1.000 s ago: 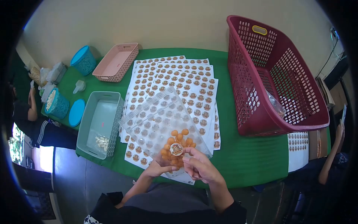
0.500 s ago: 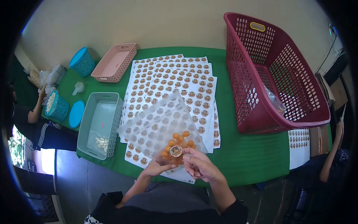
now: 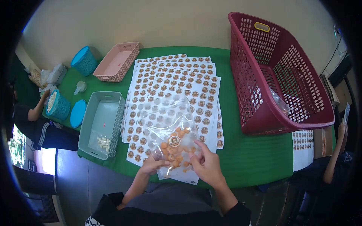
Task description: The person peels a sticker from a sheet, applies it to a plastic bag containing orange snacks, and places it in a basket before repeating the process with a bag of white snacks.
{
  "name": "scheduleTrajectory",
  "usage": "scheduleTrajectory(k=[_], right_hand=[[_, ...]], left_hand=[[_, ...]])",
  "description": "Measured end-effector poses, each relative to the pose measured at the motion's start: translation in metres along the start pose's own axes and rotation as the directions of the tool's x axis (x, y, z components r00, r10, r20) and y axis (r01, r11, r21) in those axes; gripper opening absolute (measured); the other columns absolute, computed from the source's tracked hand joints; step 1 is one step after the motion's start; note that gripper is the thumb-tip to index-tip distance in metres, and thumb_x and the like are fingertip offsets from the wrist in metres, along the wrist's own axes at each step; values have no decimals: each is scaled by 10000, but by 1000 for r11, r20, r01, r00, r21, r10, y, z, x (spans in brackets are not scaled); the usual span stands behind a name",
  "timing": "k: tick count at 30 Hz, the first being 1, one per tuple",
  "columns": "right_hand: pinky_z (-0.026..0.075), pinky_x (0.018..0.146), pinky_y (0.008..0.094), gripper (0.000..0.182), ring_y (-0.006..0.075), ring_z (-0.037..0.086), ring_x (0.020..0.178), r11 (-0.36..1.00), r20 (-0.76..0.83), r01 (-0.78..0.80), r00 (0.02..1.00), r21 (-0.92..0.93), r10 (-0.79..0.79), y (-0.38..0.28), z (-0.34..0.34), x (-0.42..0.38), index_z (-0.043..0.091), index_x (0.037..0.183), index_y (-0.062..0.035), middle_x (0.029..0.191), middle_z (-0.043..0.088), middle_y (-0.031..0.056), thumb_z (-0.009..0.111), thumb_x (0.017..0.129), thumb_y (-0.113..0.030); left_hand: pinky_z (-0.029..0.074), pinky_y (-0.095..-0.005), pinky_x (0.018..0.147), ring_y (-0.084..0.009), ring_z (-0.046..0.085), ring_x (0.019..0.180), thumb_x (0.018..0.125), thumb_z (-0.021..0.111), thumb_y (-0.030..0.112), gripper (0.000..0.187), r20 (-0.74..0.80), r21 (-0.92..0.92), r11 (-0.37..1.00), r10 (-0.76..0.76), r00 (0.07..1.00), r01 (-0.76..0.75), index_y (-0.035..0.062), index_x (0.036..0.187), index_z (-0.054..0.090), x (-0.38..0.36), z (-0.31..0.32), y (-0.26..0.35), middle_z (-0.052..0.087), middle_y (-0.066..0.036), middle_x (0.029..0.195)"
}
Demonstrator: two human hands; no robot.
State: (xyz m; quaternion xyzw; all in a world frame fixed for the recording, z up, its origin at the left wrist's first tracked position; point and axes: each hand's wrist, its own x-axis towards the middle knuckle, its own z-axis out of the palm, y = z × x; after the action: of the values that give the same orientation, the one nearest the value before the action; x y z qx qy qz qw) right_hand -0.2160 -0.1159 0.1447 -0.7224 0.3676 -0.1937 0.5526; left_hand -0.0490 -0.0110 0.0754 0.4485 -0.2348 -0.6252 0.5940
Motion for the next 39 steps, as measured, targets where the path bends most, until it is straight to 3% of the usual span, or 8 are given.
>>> scheduleTrajectory(k=[1,2,3,5,6,13,25,39], right_hand=[[399,560,285,405,170,464,563,934,-80,128,983,-334,-163,1,-3,2,442,1098,6,590,522,38,536,738,-156],[345,777,363,417,247,455,889,864,-33,269,950,-425,-311,1,-3,5,462,1121,-76,945,535,111,533,743,-235],[345,777,363,417,247,455,889,864,-36,267,950,-426,-311,1,-1,5,462,1121,-76,945,535,111,533,743,-235],[148,924,462,405,333,254,1114,574,171,402,894,-713,-414,-1,7,3,455,1146,-168,1218,329,151,490,765,-300],[-22,936,510,416,374,60,1203,642,222,345,938,-684,-268,6,11,5,438,1165,-222,1339,101,143,436,781,-384],[-35,933,522,435,331,20,1229,597,325,453,891,-662,-316,7,19,2,415,1185,-241,1346,97,128,432,789,-417],[-49,921,537,465,371,16,1221,655,196,333,941,-678,-276,7,19,4,350,1229,-244,1347,64,158,414,798,-405],[-54,927,524,428,373,6,1218,638,157,304,948,-707,-278,9,34,13,369,1220,-233,1338,91,170,371,821,-387]], left_hand=[[433,-304,784,-203,517,929,640,597,-48,623,-28,-94,990,-112,993,109,-3,1188,303,-1,2,1,501,-113,1031],[433,-304,784,-203,517,929,640,597,-48,623,-24,-94,989,-114,993,111,-3,1188,303,0,1,-2,501,-113,1031],[428,-308,794,-203,508,944,633,602,-50,630,5,-84,989,-121,993,121,-3,1186,302,0,0,-5,498,-113,1033],[423,-312,803,-203,499,959,627,606,-51,638,34,-72,989,-128,991,130,-2,1183,300,-1,2,-9,495,-112,1035],[406,-314,822,-205,483,986,642,592,-53,655,95,-54,998,-37,995,42,-6,1207,263,-1,4,-10,473,-121,1077],[357,-324,876,-206,425,1059,661,571,-60,685,190,-50,999,-3,982,13,-2,1239,210,-6,-2,5,415,-123,1156],[367,-336,871,-204,421,1062,682,556,-54,652,251,-18,998,61,966,-58,4,1240,224,-1,-1,4,402,-119,1163],[356,-338,883,-204,432,1049,677,570,-47,645,157,14,996,89,984,-92,-8,1229,238,-8,-11,1,405,-121,1160]])
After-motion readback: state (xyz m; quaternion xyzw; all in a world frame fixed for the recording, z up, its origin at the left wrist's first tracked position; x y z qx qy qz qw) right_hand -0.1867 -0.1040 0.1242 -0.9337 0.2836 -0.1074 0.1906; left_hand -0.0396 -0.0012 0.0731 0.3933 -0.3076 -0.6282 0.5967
